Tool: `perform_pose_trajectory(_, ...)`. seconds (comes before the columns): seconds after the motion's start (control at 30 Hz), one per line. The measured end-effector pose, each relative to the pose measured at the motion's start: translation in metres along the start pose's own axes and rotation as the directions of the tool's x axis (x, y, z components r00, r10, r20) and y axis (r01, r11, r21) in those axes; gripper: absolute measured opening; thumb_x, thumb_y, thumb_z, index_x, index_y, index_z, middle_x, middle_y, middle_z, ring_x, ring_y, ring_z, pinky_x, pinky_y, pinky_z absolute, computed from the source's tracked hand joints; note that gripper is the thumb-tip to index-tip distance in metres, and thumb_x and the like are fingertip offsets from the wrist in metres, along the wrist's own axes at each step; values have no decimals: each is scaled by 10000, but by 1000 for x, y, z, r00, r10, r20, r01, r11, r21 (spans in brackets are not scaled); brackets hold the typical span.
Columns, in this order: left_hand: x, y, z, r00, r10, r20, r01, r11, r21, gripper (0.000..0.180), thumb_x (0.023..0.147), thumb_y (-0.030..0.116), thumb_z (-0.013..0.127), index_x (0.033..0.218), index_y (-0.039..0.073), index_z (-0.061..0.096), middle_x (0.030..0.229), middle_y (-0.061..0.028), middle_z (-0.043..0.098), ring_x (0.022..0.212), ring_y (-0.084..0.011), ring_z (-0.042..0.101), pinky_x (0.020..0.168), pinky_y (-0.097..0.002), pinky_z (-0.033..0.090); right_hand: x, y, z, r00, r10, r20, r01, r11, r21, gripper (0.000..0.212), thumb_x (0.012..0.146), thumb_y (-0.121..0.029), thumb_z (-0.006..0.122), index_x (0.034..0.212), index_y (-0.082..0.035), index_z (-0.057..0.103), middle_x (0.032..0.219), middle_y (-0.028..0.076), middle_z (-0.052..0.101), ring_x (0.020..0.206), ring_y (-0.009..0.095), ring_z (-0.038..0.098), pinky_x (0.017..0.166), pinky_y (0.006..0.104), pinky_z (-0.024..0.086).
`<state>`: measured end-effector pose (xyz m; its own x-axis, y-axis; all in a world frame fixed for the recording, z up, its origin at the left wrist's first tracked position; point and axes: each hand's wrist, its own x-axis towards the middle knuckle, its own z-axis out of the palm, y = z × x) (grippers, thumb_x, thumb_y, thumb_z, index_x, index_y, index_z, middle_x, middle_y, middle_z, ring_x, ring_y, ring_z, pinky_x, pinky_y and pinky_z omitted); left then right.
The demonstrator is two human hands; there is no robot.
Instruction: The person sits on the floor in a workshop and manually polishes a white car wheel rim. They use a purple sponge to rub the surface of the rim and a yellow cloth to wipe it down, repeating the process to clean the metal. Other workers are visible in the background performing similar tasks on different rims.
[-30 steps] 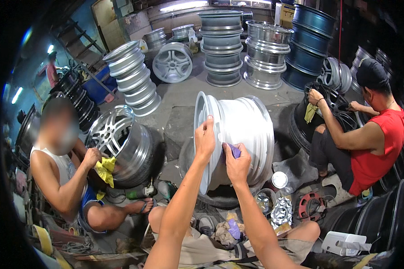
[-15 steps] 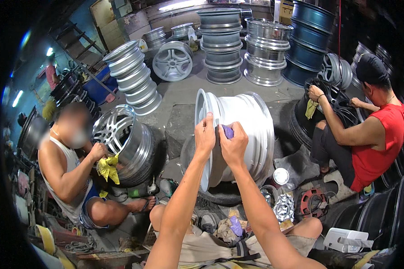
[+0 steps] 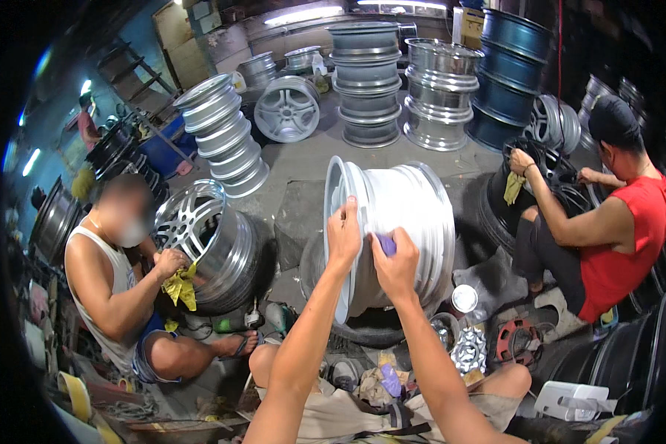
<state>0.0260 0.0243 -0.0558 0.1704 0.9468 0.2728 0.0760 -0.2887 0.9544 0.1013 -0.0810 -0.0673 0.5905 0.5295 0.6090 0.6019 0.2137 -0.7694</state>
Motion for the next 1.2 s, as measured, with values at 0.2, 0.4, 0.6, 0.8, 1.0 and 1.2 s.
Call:
perform_pose_trajectory(0.2, 5, 1, -5, 999, -41, 16, 42, 999, -32, 580, 1076, 436, 511, 854, -82, 646, 678, -39, 516, 704, -133, 449, 641, -359, 405, 13, -1, 14, 997, -73, -15, 74, 997, 21, 289, 845, -83, 792, 773, 25, 533, 701, 195, 560, 635, 376, 558, 611, 459, 436)
perform_pose_trajectory(0.4, 3, -1, 0, 999, -34, 2, 34, 999, -38, 578, 1068, 444, 526, 839, -77, 627, 675, -36, 491, 698, -138, 434, 642, -354, 397, 23, 1, 17, 994, -107, -22, 107, 994, 21, 265, 852, -80, 783, 786, 30, 550, 713, 205, 563, 648, 404, 561, 619, 462, 438)
perform_pose_trajectory(0.6, -3, 5, -4, 999, -46, 5, 46, 999, -19, 578, 1075, 448, 513, 818, -61, 611, 675, -31, 476, 699, -134, 430, 639, -353, 392, -7, -4, 4, 998, -58, 1, 58, 998, 1, 295, 849, -86, 786, 773, 25, 523, 707, 203, 550, 638, 402, 545, 615, 467, 432)
perform_pose_trajectory(0.8, 3, 4, 5, 999, -28, 26, 30, 997, -76, 563, 1081, 426, 502, 788, -49, 581, 673, -29, 466, 696, -138, 421, 640, -356, 387, 34, -3, 25, 999, -9, -35, 10, 1000, 26, 271, 867, -101, 766, 797, 17, 531, 763, 203, 567, 706, 427, 578, 645, 494, 445)
perform_pose_trajectory(1.0, 1, 7, -1, 1000, -15, 3, 15, 999, -45, 572, 1084, 426, 499, 752, -37, 550, 659, -41, 466, 691, -139, 418, 636, -363, 384, 0, -1, 13, 999, -32, -16, 31, 999, -32, 251, 868, -108, 758, 822, 15, 544, 772, 208, 583, 704, 438, 586, 643, 514, 449)
perform_pose_trajectory(1.2, 4, 0, 0, 1000, 14, -1, -14, 1000, -25, 570, 1086, 417, 493, 798, -62, 602, 666, -58, 493, 690, -149, 441, 640, -371, 397, 10, -3, 15, 999, -52, -14, 52, 998, -24, 302, 829, -90, 783, 768, 18, 508, 723, 214, 556, 670, 428, 558, 627, 494, 431)
